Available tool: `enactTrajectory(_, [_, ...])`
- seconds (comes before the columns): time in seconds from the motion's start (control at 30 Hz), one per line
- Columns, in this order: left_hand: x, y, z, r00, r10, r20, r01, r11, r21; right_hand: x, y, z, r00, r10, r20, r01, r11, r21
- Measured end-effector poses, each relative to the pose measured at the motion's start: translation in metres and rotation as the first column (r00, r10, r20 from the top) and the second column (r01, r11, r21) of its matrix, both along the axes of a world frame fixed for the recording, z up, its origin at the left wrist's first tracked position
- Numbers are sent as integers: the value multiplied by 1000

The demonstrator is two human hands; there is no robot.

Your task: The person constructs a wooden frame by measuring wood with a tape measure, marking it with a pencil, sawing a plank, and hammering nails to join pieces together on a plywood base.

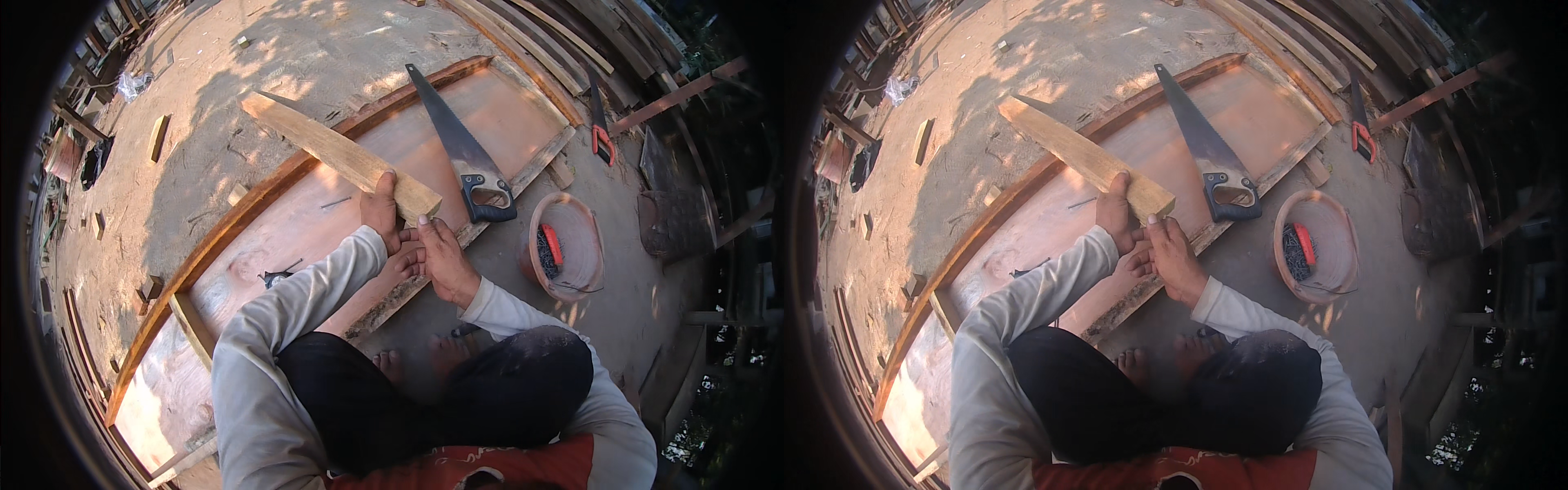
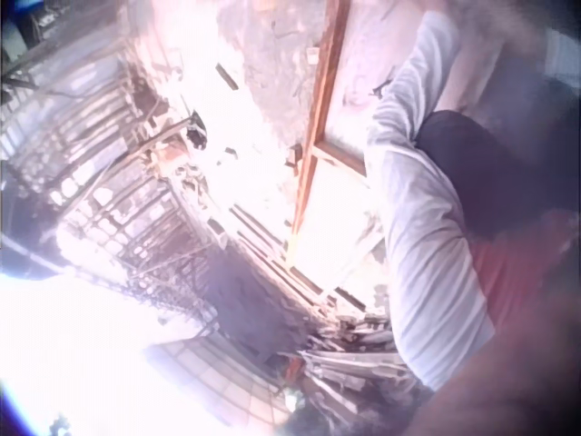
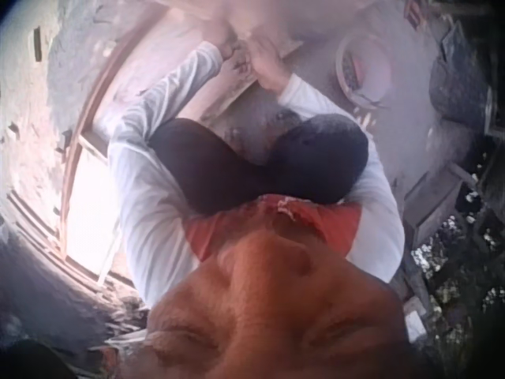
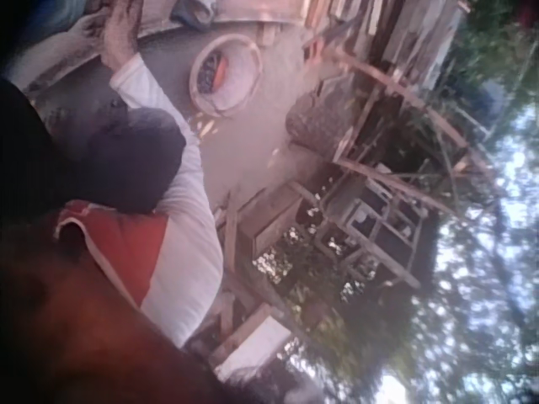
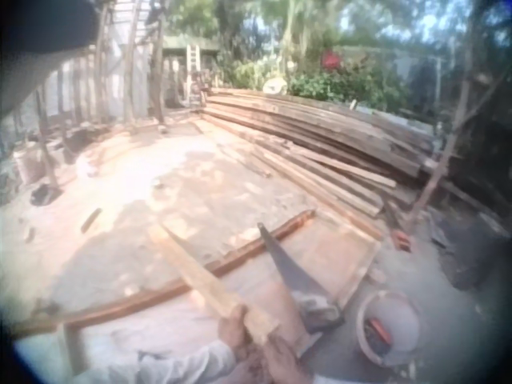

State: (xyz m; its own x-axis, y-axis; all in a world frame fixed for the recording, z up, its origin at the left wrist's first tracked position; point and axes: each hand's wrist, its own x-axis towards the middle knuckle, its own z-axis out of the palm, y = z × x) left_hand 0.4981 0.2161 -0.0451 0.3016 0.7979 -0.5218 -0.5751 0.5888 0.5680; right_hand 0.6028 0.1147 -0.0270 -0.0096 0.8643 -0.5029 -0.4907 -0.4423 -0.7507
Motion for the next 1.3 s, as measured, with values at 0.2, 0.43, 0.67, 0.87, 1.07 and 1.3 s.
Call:
enactTrajectory(0.2, [-5, 16, -32, 981, 167, 101, -176, 981, 84, 18, -13, 4, 875, 356, 329, -386, 922, 30])
enactTrajectory(0.43, [6, 15, -34, 991, 120, 50, -123, 991, 56, 12, 9, -6, 971, 103, 216, -117, 992, 53])
enactTrajectory(0.67, [-11, -2, -42, 897, 94, -432, -32, 988, 149, 15, -3, -21, 551, -23, 834, -320, 918, 236])
enactTrajectory(0.87, [-9, 5, -43, 872, -45, -488, 131, 981, 144, 23, 26, -70, 442, -175, 880, -415, 829, 374])
enactTrajectory(1.07, [-42, 37, -37, 962, -72, -263, 85, 996, 36, 46, 23, -46, 639, 178, 748, -471, 860, 198])
enactTrajectory(1.3, [-64, 59, -70, 955, -218, -201, 249, 958, 144, 76, -24, -37, 456, -169, 874, -439, 811, 386])
